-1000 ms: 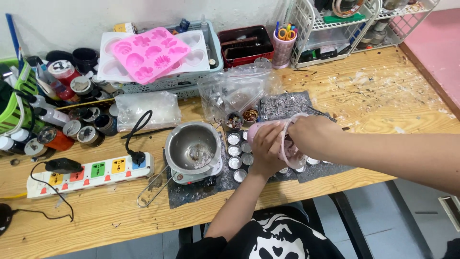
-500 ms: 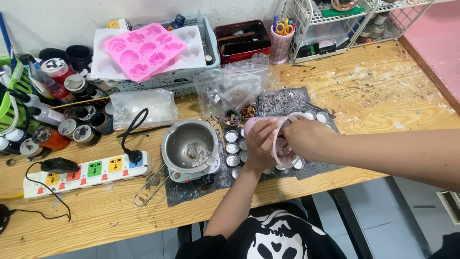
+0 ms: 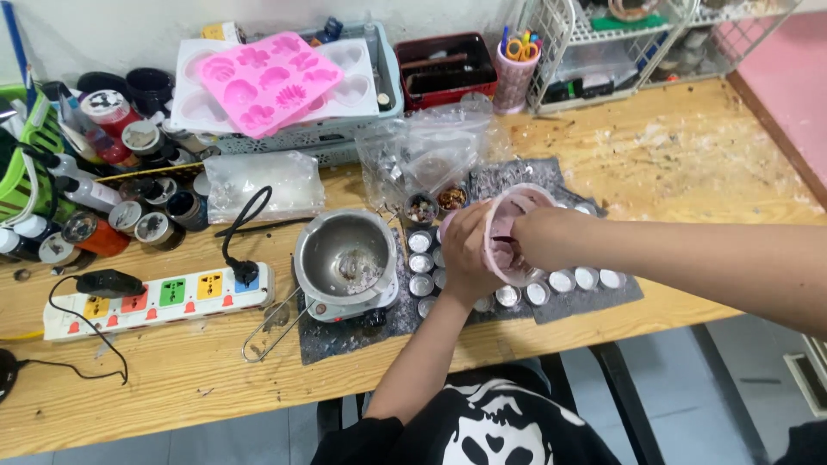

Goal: The recorder is preparing a mixture of wax and pigments for candle making by spooning material from a cup into a melting pot on a small electric stove.

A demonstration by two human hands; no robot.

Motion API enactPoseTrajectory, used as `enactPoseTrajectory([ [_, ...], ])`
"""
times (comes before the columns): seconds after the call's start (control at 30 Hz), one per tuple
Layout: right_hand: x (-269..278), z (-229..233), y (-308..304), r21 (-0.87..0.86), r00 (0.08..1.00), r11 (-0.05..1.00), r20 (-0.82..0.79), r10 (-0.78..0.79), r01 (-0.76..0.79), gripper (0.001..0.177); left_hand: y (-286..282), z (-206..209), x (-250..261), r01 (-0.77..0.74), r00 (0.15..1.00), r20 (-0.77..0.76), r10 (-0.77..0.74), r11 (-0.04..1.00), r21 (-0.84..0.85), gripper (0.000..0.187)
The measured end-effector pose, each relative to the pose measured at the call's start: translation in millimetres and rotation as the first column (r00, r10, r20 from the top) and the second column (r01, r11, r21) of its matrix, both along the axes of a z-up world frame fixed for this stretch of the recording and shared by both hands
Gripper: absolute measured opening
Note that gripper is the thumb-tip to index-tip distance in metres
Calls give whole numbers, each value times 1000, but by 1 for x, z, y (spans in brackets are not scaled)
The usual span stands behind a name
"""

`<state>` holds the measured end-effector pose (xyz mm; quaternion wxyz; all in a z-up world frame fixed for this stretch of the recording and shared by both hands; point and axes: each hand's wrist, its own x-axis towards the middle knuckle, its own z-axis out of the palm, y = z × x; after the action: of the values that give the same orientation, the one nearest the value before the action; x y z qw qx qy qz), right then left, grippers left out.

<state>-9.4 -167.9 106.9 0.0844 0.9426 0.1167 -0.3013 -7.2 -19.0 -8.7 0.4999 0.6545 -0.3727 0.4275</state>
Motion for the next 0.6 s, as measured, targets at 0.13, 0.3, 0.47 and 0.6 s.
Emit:
enactPoseTrajectory([
  [0.13, 30, -37, -22, 23, 986, 987, -46, 161, -160, 25, 1, 1, -3, -115, 990, -81, 117, 993, 28, 70],
  [0.3, 59, -47, -29, 62, 984, 990, -113, 136, -130, 35, 7, 21, -3, -201, 974, -96, 204, 979, 33, 86],
  [0.47, 54, -10, 1, 0, 888, 890, -57, 456, -456, 30, 8, 19, 0, -254, 954, -153, 256, 967, 32, 96],
  [0.6, 32, 41, 35, -81, 988, 985, 6, 153, -152, 23, 10, 16, 1, -266, 938, -220, 269, 963, 40, 109],
])
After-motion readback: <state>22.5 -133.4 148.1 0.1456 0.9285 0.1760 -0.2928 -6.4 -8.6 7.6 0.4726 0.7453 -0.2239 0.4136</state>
